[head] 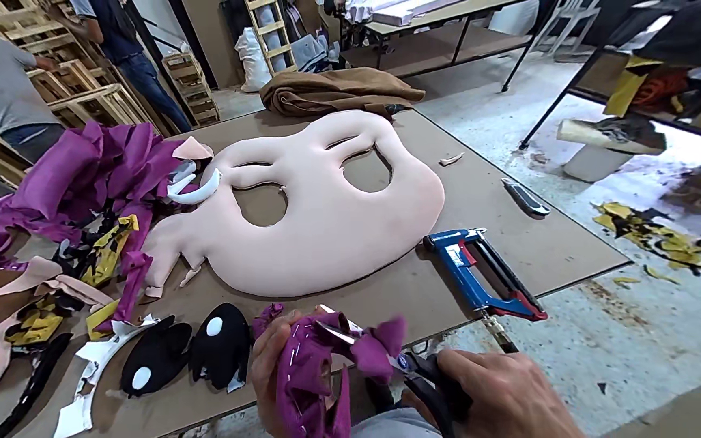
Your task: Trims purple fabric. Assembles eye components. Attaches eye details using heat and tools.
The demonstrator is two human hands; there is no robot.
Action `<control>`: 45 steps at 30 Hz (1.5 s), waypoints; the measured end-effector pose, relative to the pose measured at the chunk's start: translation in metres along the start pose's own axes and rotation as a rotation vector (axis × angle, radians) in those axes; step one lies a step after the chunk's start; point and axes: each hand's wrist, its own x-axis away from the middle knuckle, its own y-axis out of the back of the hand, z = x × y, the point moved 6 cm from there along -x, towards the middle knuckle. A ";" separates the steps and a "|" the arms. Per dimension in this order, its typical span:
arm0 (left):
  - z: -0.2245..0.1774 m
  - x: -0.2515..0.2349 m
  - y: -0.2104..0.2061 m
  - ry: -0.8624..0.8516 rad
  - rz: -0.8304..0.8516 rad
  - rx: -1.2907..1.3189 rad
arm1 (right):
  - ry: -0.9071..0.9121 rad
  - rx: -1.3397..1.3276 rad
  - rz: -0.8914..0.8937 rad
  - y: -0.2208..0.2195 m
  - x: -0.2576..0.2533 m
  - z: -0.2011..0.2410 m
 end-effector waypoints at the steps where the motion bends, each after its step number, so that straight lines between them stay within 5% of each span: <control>1: 0.001 0.000 0.000 0.005 0.005 -0.014 | 0.011 0.010 -0.013 0.000 0.001 -0.002; 6: 0.005 -0.003 -0.004 0.190 -0.140 0.189 | -0.152 -0.075 0.218 0.006 0.006 -0.020; 10: 0.009 -0.002 -0.003 0.159 -0.101 0.078 | -0.224 -0.074 0.309 0.010 0.011 -0.020; 19: -0.001 -0.004 -0.020 0.110 0.072 -0.074 | -0.253 -0.006 0.286 0.010 0.013 -0.030; 26: 0.008 0.006 -0.029 0.277 0.135 0.108 | -0.181 -0.105 0.234 -0.008 0.010 -0.029; 32: 0.019 0.008 -0.033 0.422 0.076 0.349 | -0.093 -0.077 0.029 -0.013 0.010 -0.028; 40: 0.036 0.010 -0.035 0.778 -0.114 0.673 | -0.195 -0.007 0.229 -0.001 -0.001 -0.053; 45: 0.023 0.014 -0.040 0.895 -0.141 0.517 | -0.176 0.043 0.178 -0.002 0.000 -0.054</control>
